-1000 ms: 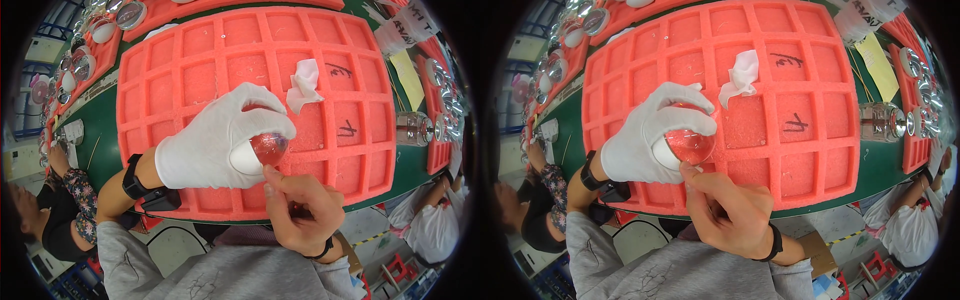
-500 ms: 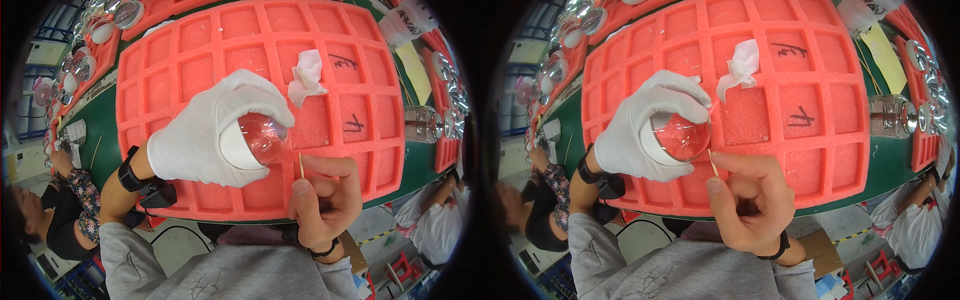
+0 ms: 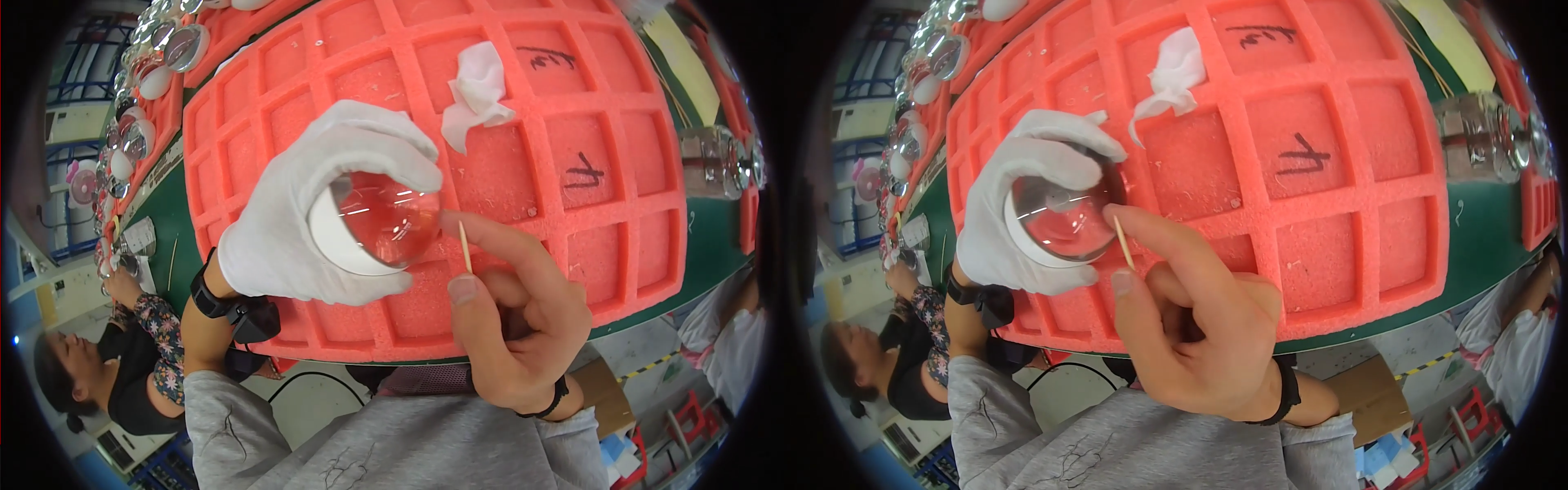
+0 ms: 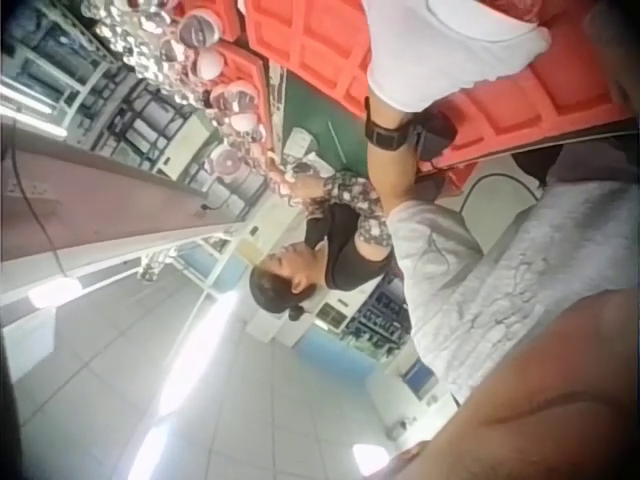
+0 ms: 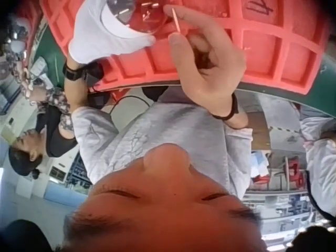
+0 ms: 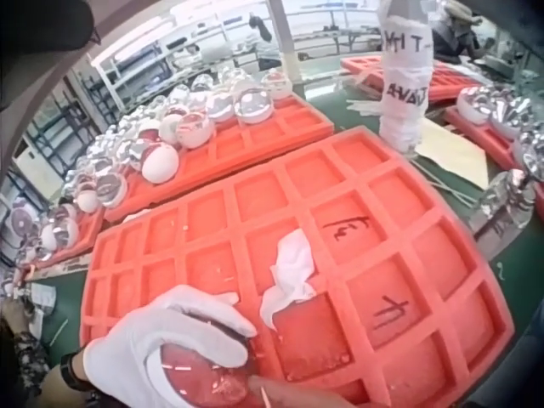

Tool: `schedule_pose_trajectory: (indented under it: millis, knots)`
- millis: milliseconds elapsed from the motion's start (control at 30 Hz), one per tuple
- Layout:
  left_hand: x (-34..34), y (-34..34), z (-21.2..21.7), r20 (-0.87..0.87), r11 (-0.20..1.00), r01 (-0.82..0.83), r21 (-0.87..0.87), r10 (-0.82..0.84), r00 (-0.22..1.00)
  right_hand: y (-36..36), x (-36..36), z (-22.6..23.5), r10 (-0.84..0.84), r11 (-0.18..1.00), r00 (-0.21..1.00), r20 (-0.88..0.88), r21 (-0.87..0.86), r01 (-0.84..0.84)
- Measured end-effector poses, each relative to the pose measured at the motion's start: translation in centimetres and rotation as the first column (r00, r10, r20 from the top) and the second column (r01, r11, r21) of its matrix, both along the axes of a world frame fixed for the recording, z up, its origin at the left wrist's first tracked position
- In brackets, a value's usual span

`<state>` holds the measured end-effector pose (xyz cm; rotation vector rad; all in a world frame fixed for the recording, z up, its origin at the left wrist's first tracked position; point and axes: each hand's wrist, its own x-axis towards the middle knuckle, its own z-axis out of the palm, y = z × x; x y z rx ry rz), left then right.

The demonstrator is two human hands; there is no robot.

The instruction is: The person wipes a spherical object with a cloth, uses a wooden stick to apply a substance to its seam, and then wipes it again before placing it into a red tray.

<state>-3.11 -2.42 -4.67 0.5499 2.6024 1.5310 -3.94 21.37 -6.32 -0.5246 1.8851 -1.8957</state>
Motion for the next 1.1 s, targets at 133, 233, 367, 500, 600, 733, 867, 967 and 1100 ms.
schedule_pose_trajectory:
  millis: [133,233,367,500,600,733,867,967,1100]
  knots:
    - [-0.9,0.1,-0.4,-0.024,0.998,0.055,0.014,-0.055,0.998,-0.2,-0.2,-0.2,-0.051,0.999,0.998,-0.022,-0.003,0.051]
    - [-0.8,-0.2,0.0,-0.027,0.997,0.077,0.016,-0.076,0.997,-0.3,-0.5,-0.2,-0.017,1.000,0.996,-0.085,-0.009,0.016]
    - [-0.7,-0.4,-1.0,-0.013,0.987,0.102,0.126,-0.101,0.995,-0.9,0.0,-0.9,-0.082,0.996,0.990,-0.111,0.036,0.086]
    - [-0.4,0.2,-1.2,0.004,0.941,0.077,0.329,-0.082,0.997,-0.5,0.0,-1.1,-0.055,0.998,0.986,-0.157,-0.005,0.055]
    - [-0.2,0.4,-1.3,0.003,0.919,0.084,0.386,-0.092,0.996,-0.5,0.0,-1.1,-0.067,0.998,0.977,-0.202,-0.025,0.064]
    - [-0.1,0.3,-1.3,-0.039,0.924,0.038,0.381,-0.025,0.999,-0.5,-0.1,-1.7,-0.076,0.996,0.961,-0.266,-0.064,0.061]
    - [-1.2,-1.7,-1.6,-0.176,0.913,0.355,0.202,-0.322,0.930,-0.7,0.0,-1.9,-0.089,0.993,0.947,-0.310,-0.099,0.061]
    - [-1.4,-1.2,-2.2,-0.245,0.847,0.362,0.390,-0.284,0.927,-0.7,0.0,-1.9,-0.098,0.992,0.942,-0.320,-0.110,0.066]
    - [-1.0,-0.8,-2.4,-0.261,0.860,0.333,0.387,-0.244,0.934,-0.7,0.0,-1.9,-0.100,0.991,0.941,-0.324,-0.115,0.066]
